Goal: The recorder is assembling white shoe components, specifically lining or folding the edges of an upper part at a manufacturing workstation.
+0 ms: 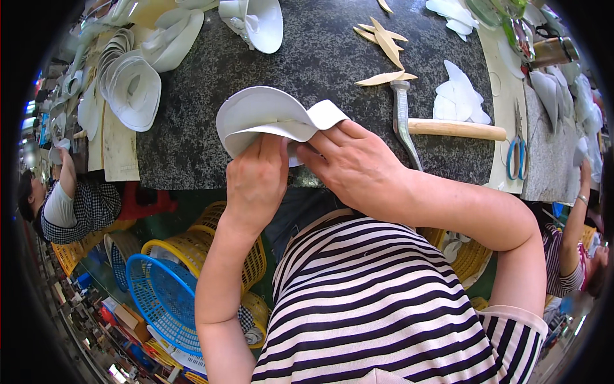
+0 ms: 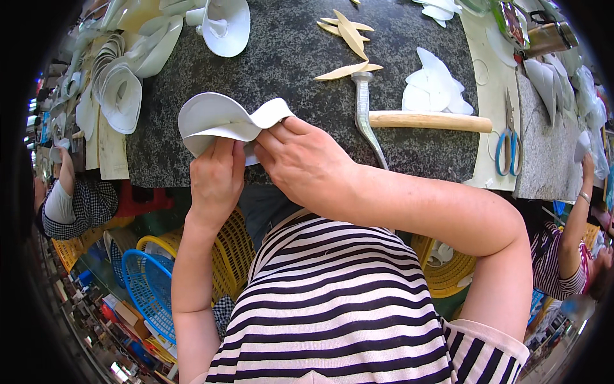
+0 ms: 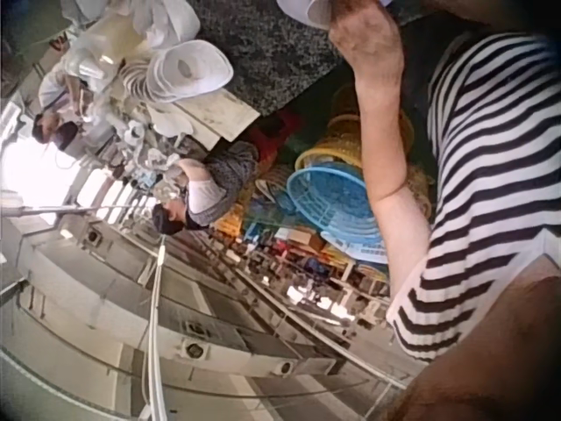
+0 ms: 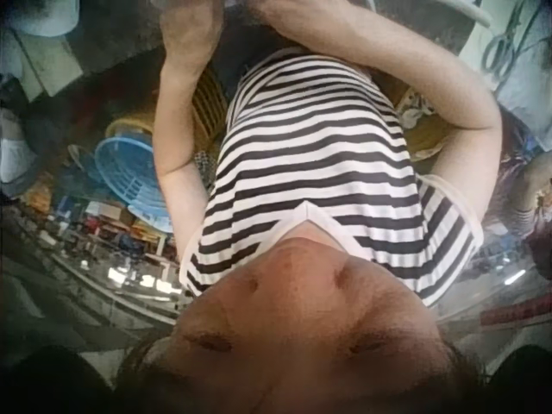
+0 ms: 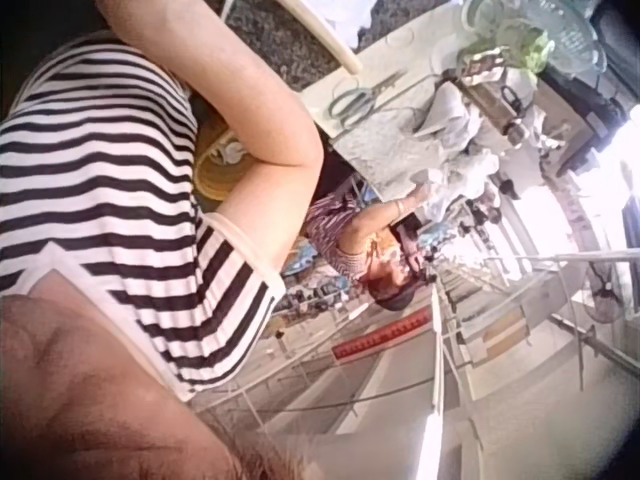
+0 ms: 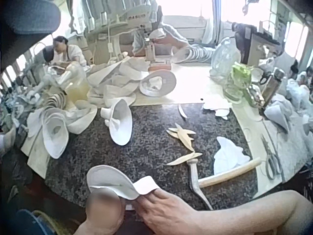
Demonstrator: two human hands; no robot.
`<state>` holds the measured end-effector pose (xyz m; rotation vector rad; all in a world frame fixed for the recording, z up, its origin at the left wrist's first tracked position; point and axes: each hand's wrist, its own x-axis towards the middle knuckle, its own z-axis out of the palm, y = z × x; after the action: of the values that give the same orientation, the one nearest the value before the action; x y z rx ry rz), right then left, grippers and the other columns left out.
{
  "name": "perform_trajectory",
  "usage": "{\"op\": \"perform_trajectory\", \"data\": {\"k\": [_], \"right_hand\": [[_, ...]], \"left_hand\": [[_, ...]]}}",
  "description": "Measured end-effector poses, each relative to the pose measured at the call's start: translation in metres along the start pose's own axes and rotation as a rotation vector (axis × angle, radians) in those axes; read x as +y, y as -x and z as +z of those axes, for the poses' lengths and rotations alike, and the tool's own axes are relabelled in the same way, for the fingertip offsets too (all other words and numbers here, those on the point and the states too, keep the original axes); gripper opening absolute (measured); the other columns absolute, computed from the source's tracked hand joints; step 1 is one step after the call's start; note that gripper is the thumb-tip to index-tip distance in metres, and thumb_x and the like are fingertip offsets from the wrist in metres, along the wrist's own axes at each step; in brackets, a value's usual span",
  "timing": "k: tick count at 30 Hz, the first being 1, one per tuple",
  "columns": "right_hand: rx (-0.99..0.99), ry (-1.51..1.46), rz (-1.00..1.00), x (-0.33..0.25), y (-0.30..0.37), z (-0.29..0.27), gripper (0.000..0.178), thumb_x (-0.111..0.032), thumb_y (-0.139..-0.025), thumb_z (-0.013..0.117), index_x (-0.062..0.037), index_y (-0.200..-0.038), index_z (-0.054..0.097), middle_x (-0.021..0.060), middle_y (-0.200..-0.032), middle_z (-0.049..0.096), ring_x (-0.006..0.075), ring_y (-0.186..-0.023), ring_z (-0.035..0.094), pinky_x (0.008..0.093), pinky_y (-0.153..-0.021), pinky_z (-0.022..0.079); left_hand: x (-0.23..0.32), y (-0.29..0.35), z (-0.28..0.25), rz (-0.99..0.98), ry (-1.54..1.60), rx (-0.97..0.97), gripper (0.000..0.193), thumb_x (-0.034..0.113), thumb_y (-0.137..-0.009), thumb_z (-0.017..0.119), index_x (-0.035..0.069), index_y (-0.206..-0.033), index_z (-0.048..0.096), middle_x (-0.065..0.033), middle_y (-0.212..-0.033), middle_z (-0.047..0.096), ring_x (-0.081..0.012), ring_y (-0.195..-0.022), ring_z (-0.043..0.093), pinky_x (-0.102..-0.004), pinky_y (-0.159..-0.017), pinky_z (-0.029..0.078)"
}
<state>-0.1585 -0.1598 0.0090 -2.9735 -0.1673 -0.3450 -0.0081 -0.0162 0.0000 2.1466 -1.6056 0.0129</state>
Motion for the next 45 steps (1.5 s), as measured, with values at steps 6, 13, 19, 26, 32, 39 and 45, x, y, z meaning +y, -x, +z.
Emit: {"op": "perform_trajectory", "data": {"k": [6,13,19,26,32,39,45], "right_hand": [[0.008,0.029,0.025,0.001,-0.005,0.008,0.04,-0.022,-0.086,0.061,0.003,-0.116,0.068,0.0124,-0.123,0.063,0.0244,-0.126,0.052,0.0364,-0.112,0.035],[-0.121,-0.016,0.104,-0.003,-0.014,0.005,0.038,-0.015,-0.087,0.06,-0.0035,-0.122,0.068,0.0135,-0.129,0.061,0.0261,-0.131,0.052,0.0396,-0.115,0.034],[-0.072,0.083,-0.004,-0.003,0.001,0.01,0.04,-0.021,-0.086,0.062,0.0004,-0.119,0.07,0.0081,-0.121,0.064,0.0219,-0.124,0.054,0.0369,-0.112,0.034],[-0.2,-0.061,-0.151,0.018,0.004,-0.011,0.045,-0.017,-0.087,0.059,-0.0007,-0.129,0.066,0.0144,-0.128,0.061,0.0289,-0.13,0.054,0.0447,-0.117,0.035],[-0.198,-0.167,-0.079,0.017,0.016,-0.024,0.046,-0.013,-0.091,0.057,0.0027,-0.134,0.055,0.0146,-0.115,0.066,0.0271,-0.118,0.061,0.0394,-0.107,0.044],[-0.224,-0.027,0.05,-0.003,0.008,-0.009,0.05,-0.01,-0.085,0.061,0.0033,-0.134,0.061,0.0149,-0.132,0.06,0.0313,-0.125,0.055,0.0439,-0.108,0.042],[-0.23,-0.008,0.01,0.003,0.006,-0.016,0.05,-0.009,-0.083,0.063,0.0052,-0.131,0.061,0.0165,-0.132,0.062,0.033,-0.122,0.059,0.0455,-0.104,0.046]], "left_hand": [[0.001,0.0,0.001,0.003,0.01,0.029,0.009,0.003,-0.096,0.063,0.001,-0.106,0.062,-0.0185,-0.085,0.067,-0.0392,-0.073,0.067,-0.0479,-0.064,0.053],[0.003,0.008,0.01,0.021,0.017,0.132,0.012,0.0,-0.095,0.065,0.001,-0.107,0.068,-0.0185,-0.089,0.069,-0.0382,-0.075,0.068,-0.0466,-0.066,0.054],[-0.001,0.018,0.009,0.081,0.046,0.12,0.019,0.001,-0.093,0.067,0.001,-0.112,0.069,-0.0186,-0.095,0.07,-0.0384,-0.08,0.069,-0.0464,-0.069,0.056],[0.003,0.024,0.0,0.205,-0.057,-0.059,0.025,0.003,-0.082,0.063,0.0,-0.107,0.066,-0.0124,-0.096,0.066,-0.0262,-0.087,0.069,-0.0348,-0.074,0.059],[0.015,0.027,0.01,0.425,-0.324,-0.02,0.027,0.012,-0.08,0.062,-0.003,-0.1,0.068,-0.0143,-0.096,0.066,-0.0256,-0.093,0.064,-0.0322,-0.079,0.057],[0.02,0.033,0.011,0.456,-0.454,-0.109,0.035,0.011,-0.083,0.059,-0.011,-0.109,0.067,-0.0286,-0.112,0.067,-0.0346,-0.106,0.066,-0.0398,-0.094,0.056],[0.025,0.017,-0.004,0.209,-0.004,-0.111,0.037,0.004,-0.085,0.058,-0.011,-0.119,0.064,-0.0223,-0.102,0.067,-0.0339,-0.105,0.066,-0.0391,-0.091,0.056]]}}
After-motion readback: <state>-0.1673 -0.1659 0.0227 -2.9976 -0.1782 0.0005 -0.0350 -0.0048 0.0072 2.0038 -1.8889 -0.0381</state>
